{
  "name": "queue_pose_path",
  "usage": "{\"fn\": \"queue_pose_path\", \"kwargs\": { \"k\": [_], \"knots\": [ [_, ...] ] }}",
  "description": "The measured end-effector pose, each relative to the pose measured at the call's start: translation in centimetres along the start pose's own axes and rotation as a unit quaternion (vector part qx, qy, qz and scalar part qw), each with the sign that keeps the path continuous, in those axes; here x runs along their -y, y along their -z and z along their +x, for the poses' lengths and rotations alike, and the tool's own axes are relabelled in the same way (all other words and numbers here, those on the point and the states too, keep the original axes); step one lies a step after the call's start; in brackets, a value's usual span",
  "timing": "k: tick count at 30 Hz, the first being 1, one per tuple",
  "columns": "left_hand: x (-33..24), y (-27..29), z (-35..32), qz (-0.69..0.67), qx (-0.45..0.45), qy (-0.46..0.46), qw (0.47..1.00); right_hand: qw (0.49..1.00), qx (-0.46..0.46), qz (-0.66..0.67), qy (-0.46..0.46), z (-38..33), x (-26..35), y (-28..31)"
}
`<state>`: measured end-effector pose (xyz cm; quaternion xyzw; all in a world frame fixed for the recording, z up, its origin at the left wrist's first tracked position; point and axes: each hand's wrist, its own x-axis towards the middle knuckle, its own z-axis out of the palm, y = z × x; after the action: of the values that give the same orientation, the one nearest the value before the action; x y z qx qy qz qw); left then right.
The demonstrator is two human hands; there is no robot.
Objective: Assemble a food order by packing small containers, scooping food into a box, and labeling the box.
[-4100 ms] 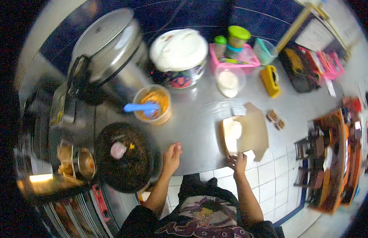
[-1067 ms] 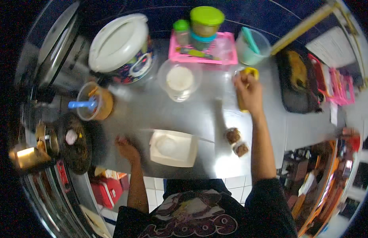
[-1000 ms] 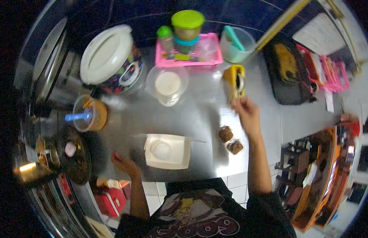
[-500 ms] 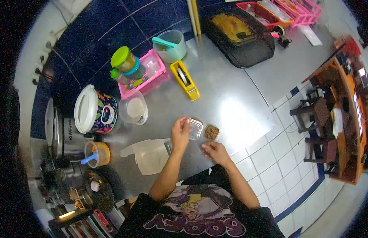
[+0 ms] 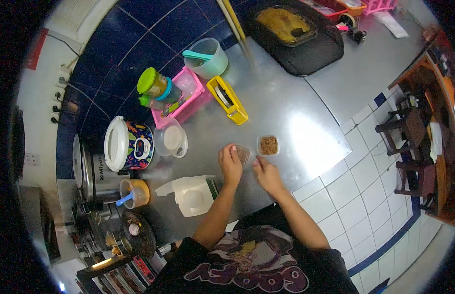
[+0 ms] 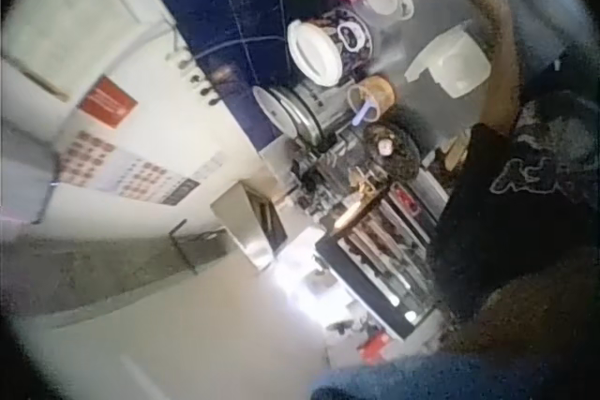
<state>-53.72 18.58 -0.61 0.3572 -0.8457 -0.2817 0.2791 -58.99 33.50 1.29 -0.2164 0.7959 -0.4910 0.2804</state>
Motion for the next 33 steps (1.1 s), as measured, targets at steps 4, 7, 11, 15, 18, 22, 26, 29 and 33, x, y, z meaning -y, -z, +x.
{"fn": "queue_pose_path", "kwargs": {
  "k": [4,7,11,15,18,22,26,29,33],
  "knots": [
    [-0.3,1.1,-0.4,0.044,0.022,0.022,0.999,0.996,-0.063,0.056,0.008,1.4,1.5,-2.7],
    [-0.1,2.2,-1.9,0.062,0.033,0.087,0.994,0.999,-0.054,0.009,-0.001,1.6,1.1,-3.8],
    [0.0,2.8,-3.4,0.013,0.007,0.142,0.99,0.98,-0.107,-0.101,0.132,1.7,1.9,-4.9],
    [-0.9,2.8,-2.9,0.013,-0.043,0.146,0.988,0.987,-0.061,-0.13,0.077,2.2,2.8,-4.8],
    [-0.2,2.3,-2.9,-0.001,-0.021,0.197,0.98,0.977,-0.028,-0.208,0.032,3.2,3.2,-5.3],
    [0.4,1.7,-3.3,0.004,-0.008,0.214,0.977,0.963,-0.039,-0.267,0.004,4.1,3.0,-6.3],
    [-0.4,2.2,-2.4,0.029,0.051,0.222,0.973,0.956,-0.022,-0.293,0.0,4.8,2.9,-6.5],
    [-0.1,2.4,-2.3,0.033,0.078,0.237,0.968,0.958,-0.027,-0.286,0.0,5.0,2.8,-6.8],
    [-0.1,2.3,-2.3,0.034,0.057,0.23,0.971,0.955,-0.02,-0.295,0.013,5.1,3.2,-6.3]
  ]
}}
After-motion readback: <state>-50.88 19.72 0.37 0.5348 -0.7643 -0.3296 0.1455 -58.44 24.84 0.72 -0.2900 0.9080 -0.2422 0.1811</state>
